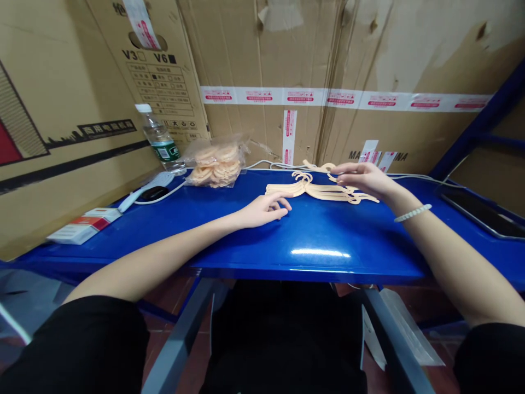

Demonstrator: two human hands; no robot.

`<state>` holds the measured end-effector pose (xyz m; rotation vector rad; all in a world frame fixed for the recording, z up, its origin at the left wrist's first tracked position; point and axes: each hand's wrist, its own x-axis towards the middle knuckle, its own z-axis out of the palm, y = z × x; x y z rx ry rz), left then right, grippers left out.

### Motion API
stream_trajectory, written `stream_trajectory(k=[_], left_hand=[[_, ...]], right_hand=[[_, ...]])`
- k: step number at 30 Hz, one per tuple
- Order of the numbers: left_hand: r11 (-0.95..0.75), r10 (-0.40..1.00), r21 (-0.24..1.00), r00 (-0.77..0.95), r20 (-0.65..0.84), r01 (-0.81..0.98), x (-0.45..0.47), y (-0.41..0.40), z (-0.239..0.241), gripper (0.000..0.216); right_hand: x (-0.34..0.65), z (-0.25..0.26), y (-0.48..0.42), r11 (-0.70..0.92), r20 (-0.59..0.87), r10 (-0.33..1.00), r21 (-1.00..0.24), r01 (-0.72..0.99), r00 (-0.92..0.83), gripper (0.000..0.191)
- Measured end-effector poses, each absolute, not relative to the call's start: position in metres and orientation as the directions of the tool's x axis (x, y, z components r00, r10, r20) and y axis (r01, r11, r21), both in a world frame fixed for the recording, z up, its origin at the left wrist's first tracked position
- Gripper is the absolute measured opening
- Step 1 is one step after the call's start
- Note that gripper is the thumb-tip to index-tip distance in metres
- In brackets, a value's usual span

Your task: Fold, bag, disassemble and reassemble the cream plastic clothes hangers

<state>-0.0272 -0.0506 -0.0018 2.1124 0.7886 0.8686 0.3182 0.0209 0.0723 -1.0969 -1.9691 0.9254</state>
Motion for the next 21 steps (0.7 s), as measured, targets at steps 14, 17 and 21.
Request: stream_trajectory(k=[14,17,21], left_hand=[[-0.415,0.825,0.91,0.413,0.385,-0.019,-0.023,-0.048,0.001,0.063],[-0.41,0.826,0.911,0.406,0.391,-0.043,-0.023,-0.051,0.004,0.061],[-0.376,0.822,0.925,0.441,0.36,-0.053,-0.02,-0.057,0.009,0.056]], right_hand=[[0.239,0.05,-0.043,-0.126,-0.1,0.576,-0.991,0.033,-0.812,0.033],[0.238,0.049,-0.044,-0.132,-0.084,0.56,-0.991,0.012,-0.824,0.034],[0.236,0.045,-0.046,-0.032,-0.04,0.497,-0.999,0.028,-0.867,0.041]])
